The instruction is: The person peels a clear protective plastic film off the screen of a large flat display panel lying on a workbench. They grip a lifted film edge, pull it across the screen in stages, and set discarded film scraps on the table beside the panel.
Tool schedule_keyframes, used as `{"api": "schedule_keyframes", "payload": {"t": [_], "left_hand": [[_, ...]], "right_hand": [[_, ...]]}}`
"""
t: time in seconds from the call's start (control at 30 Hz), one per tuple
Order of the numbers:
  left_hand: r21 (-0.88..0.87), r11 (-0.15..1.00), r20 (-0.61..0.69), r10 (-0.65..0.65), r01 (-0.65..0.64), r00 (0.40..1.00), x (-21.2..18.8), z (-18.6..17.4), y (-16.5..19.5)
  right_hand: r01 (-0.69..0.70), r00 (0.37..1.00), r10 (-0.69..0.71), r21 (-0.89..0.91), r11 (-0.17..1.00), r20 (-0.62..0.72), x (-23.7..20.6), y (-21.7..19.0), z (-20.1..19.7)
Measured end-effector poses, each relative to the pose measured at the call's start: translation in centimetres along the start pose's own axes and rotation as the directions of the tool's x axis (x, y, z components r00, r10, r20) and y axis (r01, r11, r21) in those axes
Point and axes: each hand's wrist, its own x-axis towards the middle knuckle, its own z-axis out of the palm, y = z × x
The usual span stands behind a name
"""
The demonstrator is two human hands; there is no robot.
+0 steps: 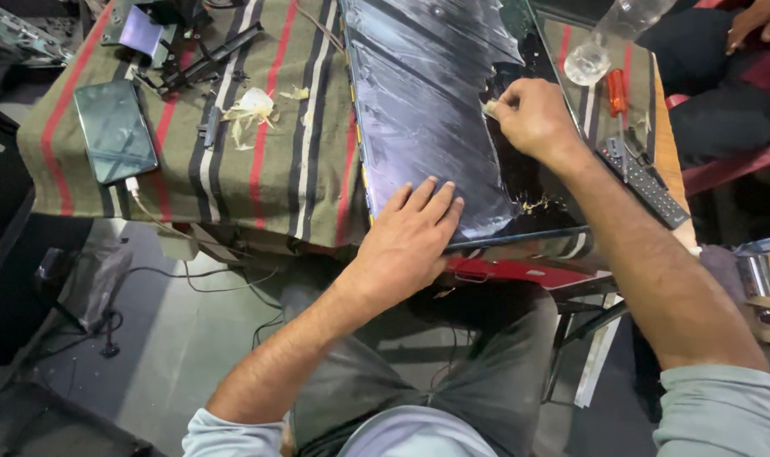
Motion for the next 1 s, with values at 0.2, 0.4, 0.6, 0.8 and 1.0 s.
{"api": "schedule_keyframes", "payload": {"t": [0.2, 0.4, 0.6, 0.8, 1.0], "left_hand": [[-0.005, 1.0, 0.017, -0.002, 0.002, 1.0, 0.1, -0.1, 0.0], [-0.039, 0.999, 0.013, -0.004, 0.004, 1.0, 0.1, -0.1, 0.1], [-0.029, 1.0, -0.006, 0.005, -0.005, 1.0, -0.1, 0.0, -0.1], [0.019, 1.0, -0.006, 0.013, -0.013, 1.0, 0.0, 0.5, -0.4], [-0.041, 0.999, 0.088, 0.027, -0.024, 0.996, 2.4, 0.8, -2.7]], "right_hand": [[0.077, 0.997, -0.076, -0.014, 0.997, 0.018, -0.1, 0.5, 0.2], [0.147, 0.989, -0.147, 0.009, 0.989, 0.013, -1.1, 0.7, 0.1], [0.179, 0.983, -0.179, 0.019, 0.984, 0.026, -2.1, 0.4, -0.3], [0.201, 0.978, -0.203, 0.04, 0.979, 0.046, -3.2, -0.1, -0.8], [0.151, 0.986, -0.154, 0.048, 0.987, 0.066, -3.7, -0.6, -1.0]]}}
